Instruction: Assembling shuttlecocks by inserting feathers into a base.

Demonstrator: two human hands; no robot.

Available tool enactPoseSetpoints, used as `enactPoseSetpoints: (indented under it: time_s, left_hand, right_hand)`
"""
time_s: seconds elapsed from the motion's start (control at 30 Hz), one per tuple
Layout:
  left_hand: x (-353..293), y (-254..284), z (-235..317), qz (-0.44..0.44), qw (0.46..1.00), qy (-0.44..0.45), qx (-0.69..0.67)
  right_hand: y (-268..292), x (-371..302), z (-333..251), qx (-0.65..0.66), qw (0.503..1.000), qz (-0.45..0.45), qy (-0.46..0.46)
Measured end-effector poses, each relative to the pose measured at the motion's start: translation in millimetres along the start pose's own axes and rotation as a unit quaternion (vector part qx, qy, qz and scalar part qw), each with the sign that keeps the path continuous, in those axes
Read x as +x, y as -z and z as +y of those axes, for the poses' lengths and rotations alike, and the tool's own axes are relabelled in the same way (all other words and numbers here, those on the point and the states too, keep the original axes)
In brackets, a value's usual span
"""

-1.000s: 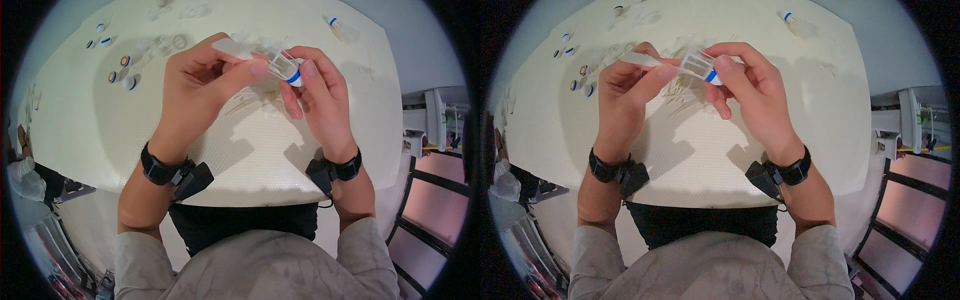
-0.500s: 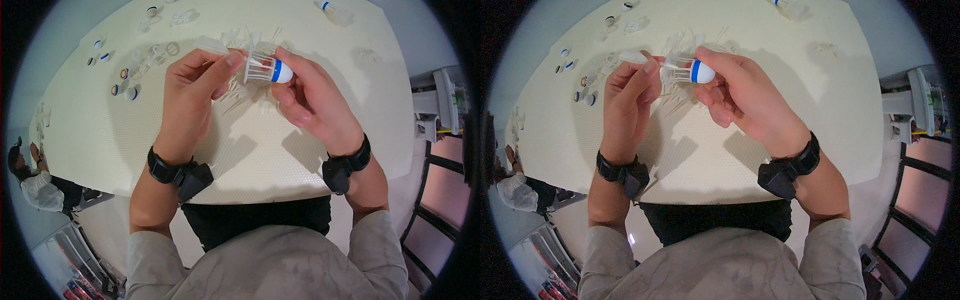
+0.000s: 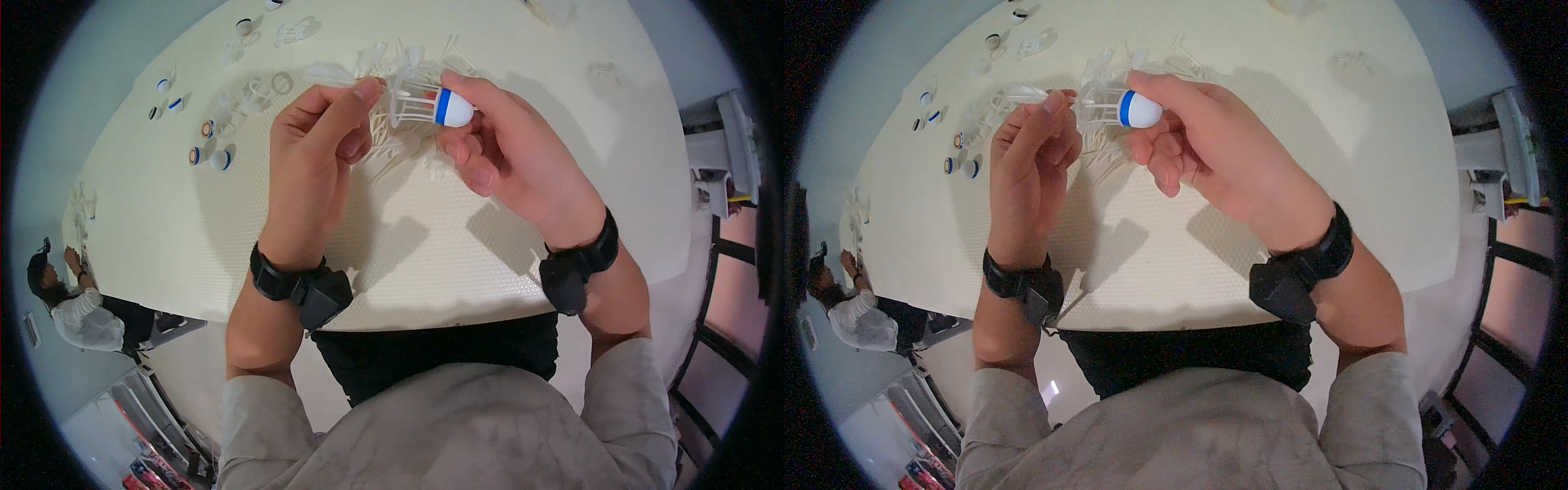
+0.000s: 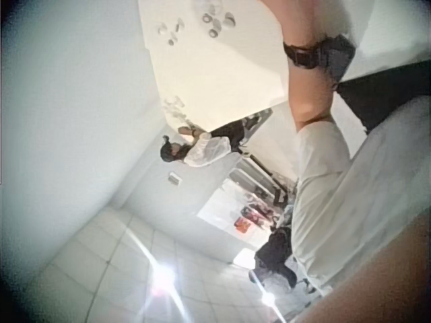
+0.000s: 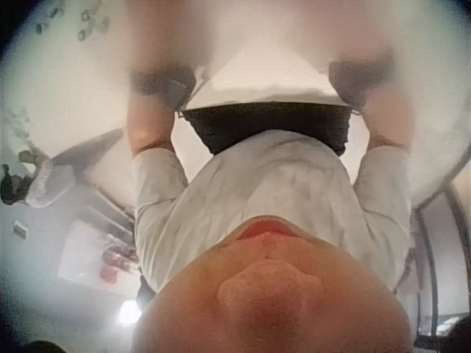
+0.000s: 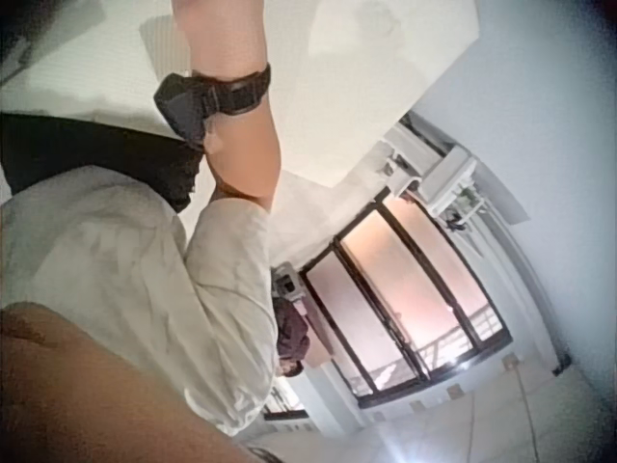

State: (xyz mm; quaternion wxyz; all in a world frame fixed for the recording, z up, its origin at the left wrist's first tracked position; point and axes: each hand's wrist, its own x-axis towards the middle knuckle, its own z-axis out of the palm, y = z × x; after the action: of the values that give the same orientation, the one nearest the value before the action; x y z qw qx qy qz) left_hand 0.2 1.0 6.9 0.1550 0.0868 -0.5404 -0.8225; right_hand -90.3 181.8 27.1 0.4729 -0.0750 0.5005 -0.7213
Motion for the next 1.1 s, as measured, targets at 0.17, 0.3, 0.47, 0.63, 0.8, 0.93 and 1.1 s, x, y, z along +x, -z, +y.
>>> enactPoseSetpoints:
  time_s: [0.17,0.3,0.47,0.63,0.8,0.93,1.1]
  left_hand:
    - [-2,-7,3,0.034,0.998,0.018,0.056]
    - [-2,-4,0,0.032,0.995,-0.025,0.087]
    - [-3,-5,3,0.035,0.998,0.042,0.013]
    - [-3,-3,0,0.028,0.998,0.044,0.029]
    - [-3,-4,0,0.037,0.997,0.030,0.066]
    - [-2,-3,1,0.046,0.999,0.020,0.019]
    - [-4,-5,1,0.054,0.998,0.013,0.039]
  right_hand:
    - [9,4,2,0.031,0.999,-0.035,0.000]
    - [-7,1,3,-0.079,0.986,0.043,0.137]
    - [0,4,9,-0.115,0.978,0.013,0.176]
    - [3,8,10,-0.117,0.976,0.009,0.183]
    - [4,12,18,-0.243,0.916,0.055,0.314]
    - [0,11,16,-0.239,0.921,0.064,0.299]
    - [2,15,13,-0.090,0.983,0.018,0.160]
